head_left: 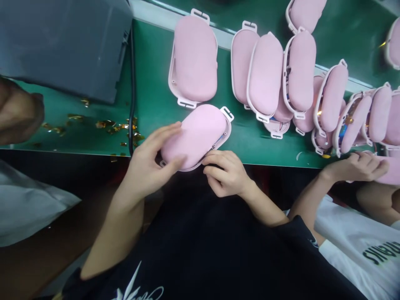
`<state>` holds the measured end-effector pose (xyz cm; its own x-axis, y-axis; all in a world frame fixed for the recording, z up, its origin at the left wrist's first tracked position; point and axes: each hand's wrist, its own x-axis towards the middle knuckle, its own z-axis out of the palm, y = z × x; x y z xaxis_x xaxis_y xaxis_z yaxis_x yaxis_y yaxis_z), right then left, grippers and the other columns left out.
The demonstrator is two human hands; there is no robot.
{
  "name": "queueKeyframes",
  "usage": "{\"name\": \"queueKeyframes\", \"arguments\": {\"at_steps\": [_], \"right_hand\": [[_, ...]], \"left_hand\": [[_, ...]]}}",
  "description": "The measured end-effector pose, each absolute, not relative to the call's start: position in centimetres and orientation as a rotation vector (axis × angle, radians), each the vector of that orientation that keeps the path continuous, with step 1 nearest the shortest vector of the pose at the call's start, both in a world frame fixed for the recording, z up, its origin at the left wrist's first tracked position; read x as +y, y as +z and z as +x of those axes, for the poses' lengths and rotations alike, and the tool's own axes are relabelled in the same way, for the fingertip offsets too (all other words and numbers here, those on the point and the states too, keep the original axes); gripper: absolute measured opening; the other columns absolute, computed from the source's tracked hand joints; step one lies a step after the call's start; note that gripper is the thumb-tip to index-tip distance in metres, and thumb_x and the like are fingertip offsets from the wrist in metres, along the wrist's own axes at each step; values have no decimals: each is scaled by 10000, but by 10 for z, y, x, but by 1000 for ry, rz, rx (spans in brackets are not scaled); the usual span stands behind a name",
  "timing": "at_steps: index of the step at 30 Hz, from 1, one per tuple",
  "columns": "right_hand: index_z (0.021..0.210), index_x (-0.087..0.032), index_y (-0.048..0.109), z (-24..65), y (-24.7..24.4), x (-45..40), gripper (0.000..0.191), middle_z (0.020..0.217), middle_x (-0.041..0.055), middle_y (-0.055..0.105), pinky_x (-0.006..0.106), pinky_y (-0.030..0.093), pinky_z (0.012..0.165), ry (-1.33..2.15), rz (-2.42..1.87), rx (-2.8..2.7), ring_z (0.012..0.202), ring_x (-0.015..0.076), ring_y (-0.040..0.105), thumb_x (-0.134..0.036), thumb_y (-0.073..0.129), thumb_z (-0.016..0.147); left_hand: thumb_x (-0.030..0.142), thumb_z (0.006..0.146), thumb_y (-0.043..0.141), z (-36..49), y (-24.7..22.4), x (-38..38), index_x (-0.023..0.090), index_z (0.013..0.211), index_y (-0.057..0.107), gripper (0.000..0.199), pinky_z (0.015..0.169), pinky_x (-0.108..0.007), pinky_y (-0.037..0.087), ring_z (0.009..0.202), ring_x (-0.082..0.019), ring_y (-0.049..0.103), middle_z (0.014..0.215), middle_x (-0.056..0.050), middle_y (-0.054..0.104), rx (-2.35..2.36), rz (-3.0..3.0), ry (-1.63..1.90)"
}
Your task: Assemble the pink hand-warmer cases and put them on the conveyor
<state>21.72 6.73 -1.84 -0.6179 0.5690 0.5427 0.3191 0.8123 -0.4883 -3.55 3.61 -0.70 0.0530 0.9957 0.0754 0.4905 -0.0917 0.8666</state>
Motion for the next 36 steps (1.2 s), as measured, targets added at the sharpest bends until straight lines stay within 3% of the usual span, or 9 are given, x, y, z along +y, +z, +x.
{"name": "queueKeyframes", "arguments": {"at_steps": [4, 6, 9, 13, 19, 24, 27, 31, 36], "right_hand": [[1095, -235, 787, 217, -20, 65, 255, 1296, 88, 798, 401, 576, 979, 415, -699, -2397, 1375, 281, 707, -161, 607, 931], [1186, -241, 779, 216, -20, 65, 307, 1339, 92, 787, 401, 537, 996, 418, -705, -2390, 1419, 283, 683, -158, 599, 951], [1199, -186, 756, 212, -17, 65, 239, 1267, 110, 803, 350, 505, 959, 483, -737, -2304, 1273, 227, 743, -179, 597, 1021], [1110, -188, 765, 200, -9, 61, 267, 1089, 77, 810, 360, 435, 906, 459, -949, -2274, 1073, 204, 726, -408, 614, 1105], [1029, -224, 774, 176, -2, 58, 303, 1002, 22, 808, 408, 315, 876, 308, -1175, -2286, 965, 190, 646, -509, 681, 1074], [953, -233, 793, 173, -2, 65, 197, 855, -13, 766, 403, 278, 825, 356, -1202, -2276, 874, 162, 620, -359, 703, 1074], [941, -246, 817, 175, -5, 65, 215, 811, -41, 764, 383, 316, 837, 462, -1066, -2172, 823, 122, 641, -322, 681, 1090], [988, -237, 825, 170, -4, 63, 222, 888, -48, 820, 331, 407, 825, 468, -836, -2130, 834, 96, 699, -316, 658, 1111], [1080, -198, 809, 150, 11, 74, 346, 1019, -18, 856, 284, 468, 712, 675, -908, -2333, 870, 118, 774, -365, 520, 1171]], "left_hand": [[528, 812, 934, -34, -15, 34, 267, 1651, 526, 969, 1310, -593, 462, 1560, -425, 544, 1695, -120, 564, 1472, 1793, 962], [505, 905, 872, -35, -21, 31, 250, 1612, 580, 807, 1282, -563, 510, 1508, -403, 607, 1646, -113, 619, 1442, 1779, 1047], [494, 1114, 610, -36, -26, 28, 252, 1519, 664, 475, 1202, -565, 589, 1382, -340, 716, 1505, -75, 736, 1466, 1600, 1250], [401, 1209, 431, -33, -24, 26, 241, 1551, 556, 397, 1106, -739, 535, 1532, -348, 584, 1601, -78, 650, 1478, 1492, 1269], [120, 1174, 252, -25, -23, 20, 216, 1545, 466, 439, 841, -750, 570, 1565, -369, 540, 1633, -121, 594, 1450, 1374, 1285], [130, 1173, 286, -19, -22, 18, 227, 1540, 456, 416, 774, -699, 611, 1564, -372, 537, 1662, -87, 585, 1508, 1414, 1272], [72, 1127, 302, -18, -20, 23, 216, 1526, 500, 468, 868, -702, 608, 1572, -334, 531, 1603, -73, 648, 1392, 1272, 1354], [285, 1046, 617, -20, -25, 29, 183, 1383, 714, 366, 1136, -626, 634, 1512, -353, 608, 1401, -64, 791, 1180, 1028, 1506], [195, 883, 804, -24, -33, 23, 171, 1409, 749, 529, 1174, -430, 635, 1306, -287, 757, 1404, -51, 797, 1240, 1021, 1595]]}}
